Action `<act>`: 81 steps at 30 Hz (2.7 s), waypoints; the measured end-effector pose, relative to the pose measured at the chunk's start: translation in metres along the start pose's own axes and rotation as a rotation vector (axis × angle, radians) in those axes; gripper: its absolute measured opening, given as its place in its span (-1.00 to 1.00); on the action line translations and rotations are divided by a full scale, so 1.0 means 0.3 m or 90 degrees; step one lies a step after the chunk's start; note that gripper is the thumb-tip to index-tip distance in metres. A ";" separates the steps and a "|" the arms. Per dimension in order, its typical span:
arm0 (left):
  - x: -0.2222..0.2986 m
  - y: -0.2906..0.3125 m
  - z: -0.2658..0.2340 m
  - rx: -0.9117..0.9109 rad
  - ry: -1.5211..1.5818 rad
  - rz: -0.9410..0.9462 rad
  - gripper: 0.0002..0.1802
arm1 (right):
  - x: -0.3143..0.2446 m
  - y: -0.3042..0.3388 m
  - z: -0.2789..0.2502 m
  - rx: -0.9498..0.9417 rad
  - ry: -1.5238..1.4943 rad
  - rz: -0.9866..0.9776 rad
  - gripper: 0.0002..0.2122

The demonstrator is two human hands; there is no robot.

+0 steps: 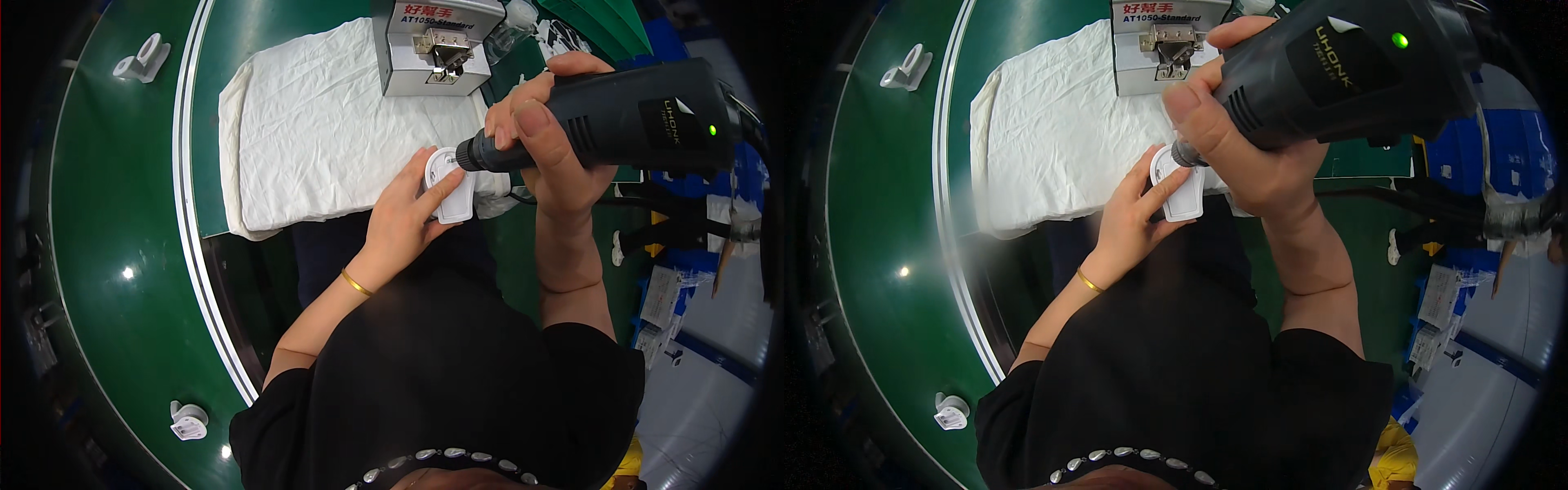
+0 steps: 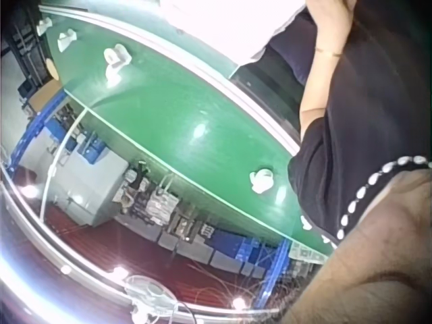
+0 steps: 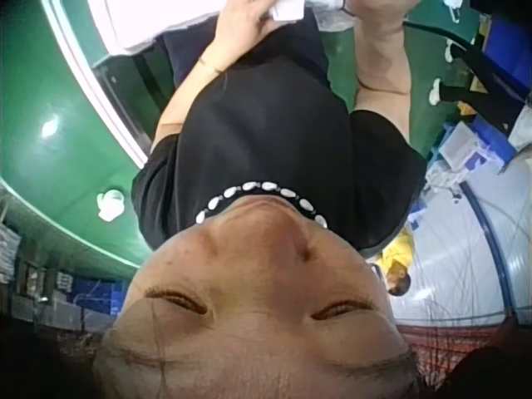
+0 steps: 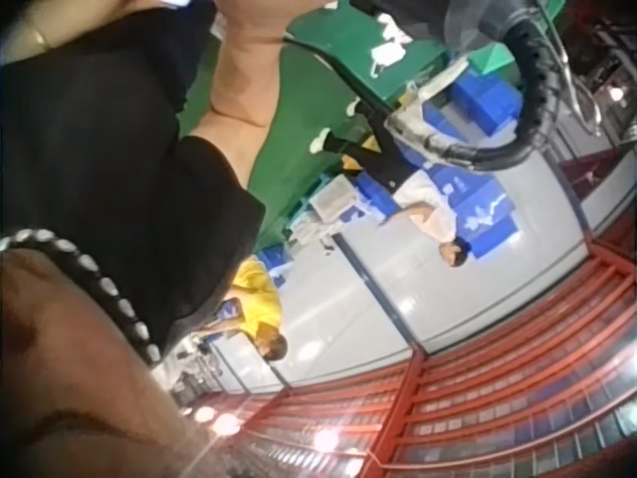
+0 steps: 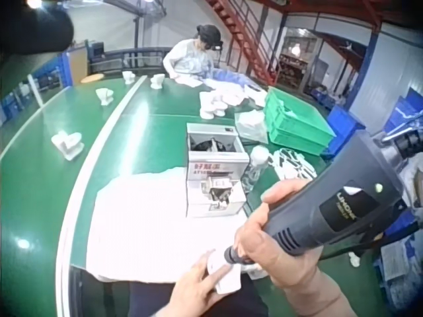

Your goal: Assembling and cleaning small white plastic electronic housings using an electric screwdriver and an automatic screw feeder.

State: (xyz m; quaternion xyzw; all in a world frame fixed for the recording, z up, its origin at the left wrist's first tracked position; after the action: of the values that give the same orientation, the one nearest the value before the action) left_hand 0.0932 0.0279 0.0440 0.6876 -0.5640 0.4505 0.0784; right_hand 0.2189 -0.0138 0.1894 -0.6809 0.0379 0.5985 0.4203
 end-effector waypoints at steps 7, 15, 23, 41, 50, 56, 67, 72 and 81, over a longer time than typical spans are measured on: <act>-0.002 0.011 0.003 0.005 -0.006 0.011 -0.20 | -0.001 0.009 0.017 0.017 -0.016 0.018 -0.81; -0.004 0.015 0.001 0.020 0.008 0.016 -0.22 | -0.008 0.012 0.082 -0.111 0.110 -0.036 -0.61; -0.002 0.013 0.002 0.023 -0.003 0.013 -0.20 | 0.021 -0.007 0.006 -0.024 -0.142 0.004 -0.54; 0.000 0.012 0.026 -0.015 -0.029 -0.002 -0.12 | 0.602 0.071 -0.980 0.208 0.455 0.363 -0.55; -0.050 0.027 0.025 0.007 0.053 -0.081 0.40 | 0.391 0.229 -0.404 -0.146 0.714 0.045 -0.78; -0.052 0.032 0.017 0.019 0.053 -0.066 0.40 | 0.159 0.305 -0.219 -0.159 0.620 0.057 -0.84; -0.018 0.028 -0.003 0.048 0.000 -0.023 0.36 | 0.120 0.384 0.025 -0.401 0.605 -0.037 -0.78; -0.030 0.035 0.003 0.048 -0.014 -0.028 0.37 | 0.116 0.430 0.033 -0.487 0.535 -0.018 -0.75; -0.044 0.037 -0.003 0.064 0.002 -0.020 0.41 | 0.101 0.459 0.044 -0.415 0.505 -0.056 -0.65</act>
State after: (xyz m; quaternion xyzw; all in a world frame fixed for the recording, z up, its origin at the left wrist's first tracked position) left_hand 0.0840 0.0338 0.0308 0.6984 -0.5300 0.4782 0.0518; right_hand 0.1408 -0.0805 0.0921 -0.9521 -0.0230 0.2569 0.1641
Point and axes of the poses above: each hand's wrist, its own y-axis away from the middle knuckle, its own z-axis out of the palm, x = y × z, the point moved 10 cm from there along -y, towards the middle knuckle, and after that the axes turned 7 degrees about -y, right-handed, at the moved point
